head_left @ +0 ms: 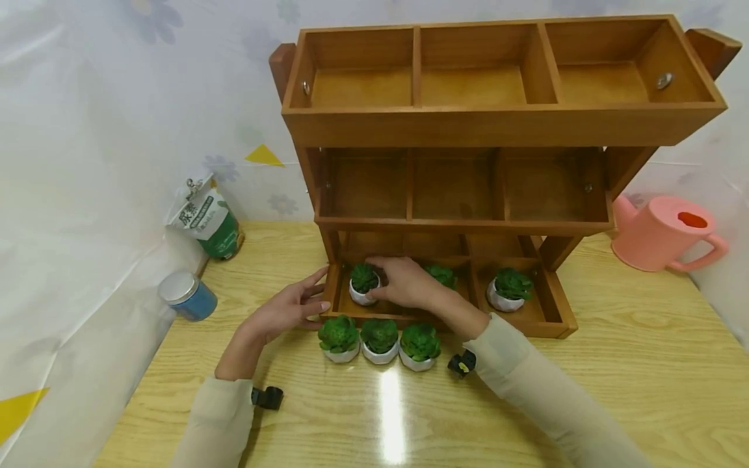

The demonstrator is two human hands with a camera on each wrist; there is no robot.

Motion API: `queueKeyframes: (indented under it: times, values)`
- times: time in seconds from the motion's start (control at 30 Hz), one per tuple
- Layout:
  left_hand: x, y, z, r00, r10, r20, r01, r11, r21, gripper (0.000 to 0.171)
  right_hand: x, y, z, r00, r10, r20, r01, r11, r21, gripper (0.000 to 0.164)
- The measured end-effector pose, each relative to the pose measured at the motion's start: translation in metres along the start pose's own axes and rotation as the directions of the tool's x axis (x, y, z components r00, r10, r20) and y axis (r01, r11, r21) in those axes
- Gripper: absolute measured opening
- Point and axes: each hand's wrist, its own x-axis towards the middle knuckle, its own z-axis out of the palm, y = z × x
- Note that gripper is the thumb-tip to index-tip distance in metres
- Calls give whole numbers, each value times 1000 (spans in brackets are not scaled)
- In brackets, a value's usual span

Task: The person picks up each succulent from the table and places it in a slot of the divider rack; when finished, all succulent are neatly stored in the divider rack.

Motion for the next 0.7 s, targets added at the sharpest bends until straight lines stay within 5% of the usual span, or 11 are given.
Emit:
queueKeyframes:
  times: [0.47, 0.7]
  values:
    - [0, 1, 1, 1000, -3, -1, 3, 1000, 1, 80, -68, 10, -31, 991, -87, -106, 112, 961, 253, 60]
    - [-1, 1, 0, 1000, -9, -3, 9, 1000, 7, 80, -102, 26, -31, 990, -61, -128, 98, 949, 301, 57]
